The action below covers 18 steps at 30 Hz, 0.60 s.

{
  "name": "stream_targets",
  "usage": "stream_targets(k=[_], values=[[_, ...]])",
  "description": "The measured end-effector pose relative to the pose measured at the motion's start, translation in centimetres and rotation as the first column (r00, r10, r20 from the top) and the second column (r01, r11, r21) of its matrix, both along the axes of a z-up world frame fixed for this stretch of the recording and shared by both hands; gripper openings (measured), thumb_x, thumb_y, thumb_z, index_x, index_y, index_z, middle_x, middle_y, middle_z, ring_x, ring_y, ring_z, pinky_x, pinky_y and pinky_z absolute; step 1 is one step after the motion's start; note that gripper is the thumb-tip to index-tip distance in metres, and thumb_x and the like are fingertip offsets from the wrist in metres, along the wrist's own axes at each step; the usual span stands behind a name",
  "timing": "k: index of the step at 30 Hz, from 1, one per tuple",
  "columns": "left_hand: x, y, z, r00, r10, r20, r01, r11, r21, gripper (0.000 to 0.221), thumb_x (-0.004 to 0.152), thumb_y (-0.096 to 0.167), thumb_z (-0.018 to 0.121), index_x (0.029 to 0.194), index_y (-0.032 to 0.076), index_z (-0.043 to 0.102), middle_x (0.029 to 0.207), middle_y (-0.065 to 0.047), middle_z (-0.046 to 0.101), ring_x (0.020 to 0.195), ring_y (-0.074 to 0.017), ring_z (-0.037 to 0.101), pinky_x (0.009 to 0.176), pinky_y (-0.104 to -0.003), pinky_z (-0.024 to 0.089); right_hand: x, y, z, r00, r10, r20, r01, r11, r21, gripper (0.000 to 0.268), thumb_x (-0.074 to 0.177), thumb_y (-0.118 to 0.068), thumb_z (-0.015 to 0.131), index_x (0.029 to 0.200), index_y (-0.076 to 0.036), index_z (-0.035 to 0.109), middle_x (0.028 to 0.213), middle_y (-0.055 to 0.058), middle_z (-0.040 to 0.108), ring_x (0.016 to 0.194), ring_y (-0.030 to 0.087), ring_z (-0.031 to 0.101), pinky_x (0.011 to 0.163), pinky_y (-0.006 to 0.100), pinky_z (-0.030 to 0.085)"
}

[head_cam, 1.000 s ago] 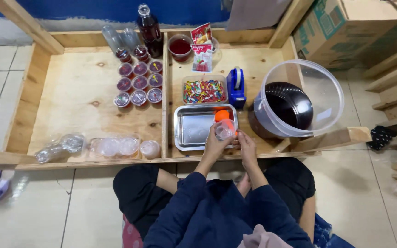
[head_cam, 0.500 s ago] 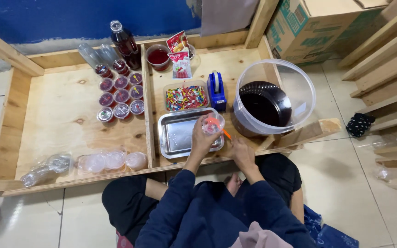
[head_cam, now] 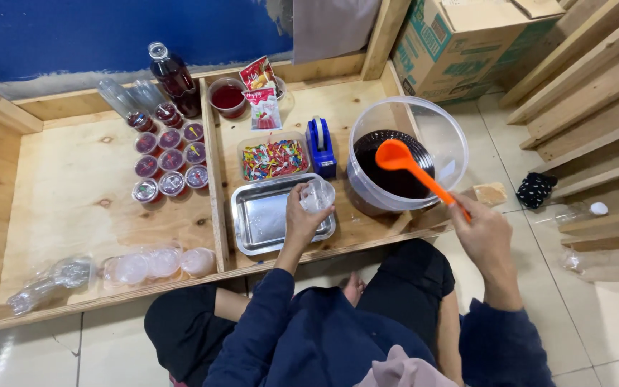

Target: Filling small plastic cups with a dark liquid using a ladle from a large container

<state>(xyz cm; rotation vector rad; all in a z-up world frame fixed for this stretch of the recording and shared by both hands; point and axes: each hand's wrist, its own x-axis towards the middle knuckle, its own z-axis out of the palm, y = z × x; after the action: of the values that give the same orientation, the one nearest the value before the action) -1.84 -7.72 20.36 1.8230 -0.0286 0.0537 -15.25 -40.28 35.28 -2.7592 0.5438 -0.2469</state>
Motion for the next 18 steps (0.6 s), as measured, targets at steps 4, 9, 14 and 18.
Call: stream_targets(k=[4,9,14,18], values=[[-1.3,-0.9,0.5,0.994,-0.077,-0.082,0.082,0.994,0.066,0.096,0.059,0.044,0.097,0.139,0.018,0.05,0.125,-0.018,0.057,0.121,-0.0445,0.059,0.106,-0.053,0.045,6.7,-1.2,0.0,0.999,-0.018,-0.032,0.017,0.999,-0.037,0.032,0.105,-0.032,0.056,0.13,-0.026,0.074,0.106,0.016,0.077,0.103,0.041,0.071,0.088,0.055,0.057],[-2.7,-1.4,0.9,0.983,-0.142,-0.115,0.156,0.98,0.125,0.092,0.06,0.044,0.095,0.137,0.023,0.05,0.122,-0.013,0.057,0.119,-0.0433,0.059,0.102,-0.052,0.047,15.4,-4.1,-9.0,0.965,-0.014,-0.261,-0.081,0.933,-0.35,0.03,0.092,-0.02,0.054,0.108,-0.017,0.08,0.085,0.011,0.077,0.089,0.036,0.078,0.076,0.052,0.061],[-2.8,-1.8,1.4,0.981,-0.169,-0.098,0.182,0.974,0.136,0.092,0.06,0.043,0.095,0.138,0.024,0.049,0.124,-0.017,0.056,0.12,-0.0453,0.058,0.103,-0.052,0.046,21.7,-4.0,-15.1,0.952,0.038,-0.304,-0.167,0.896,-0.411,0.026,0.089,-0.013,0.057,0.096,-0.008,0.081,0.082,0.016,0.077,0.085,0.039,0.078,0.071,0.054,0.06],[-2.9,-2.0,1.6,0.983,-0.174,-0.053,0.179,0.974,0.139,0.092,0.06,0.041,0.095,0.138,0.024,0.049,0.124,-0.018,0.056,0.119,-0.0464,0.058,0.103,-0.051,0.046,25.3,-4.2,-19.5,0.922,0.134,-0.364,-0.272,0.891,-0.363,0.025,0.089,-0.006,0.056,0.092,-0.002,0.081,0.083,0.02,0.078,0.085,0.041,0.077,0.068,0.056,0.06]])
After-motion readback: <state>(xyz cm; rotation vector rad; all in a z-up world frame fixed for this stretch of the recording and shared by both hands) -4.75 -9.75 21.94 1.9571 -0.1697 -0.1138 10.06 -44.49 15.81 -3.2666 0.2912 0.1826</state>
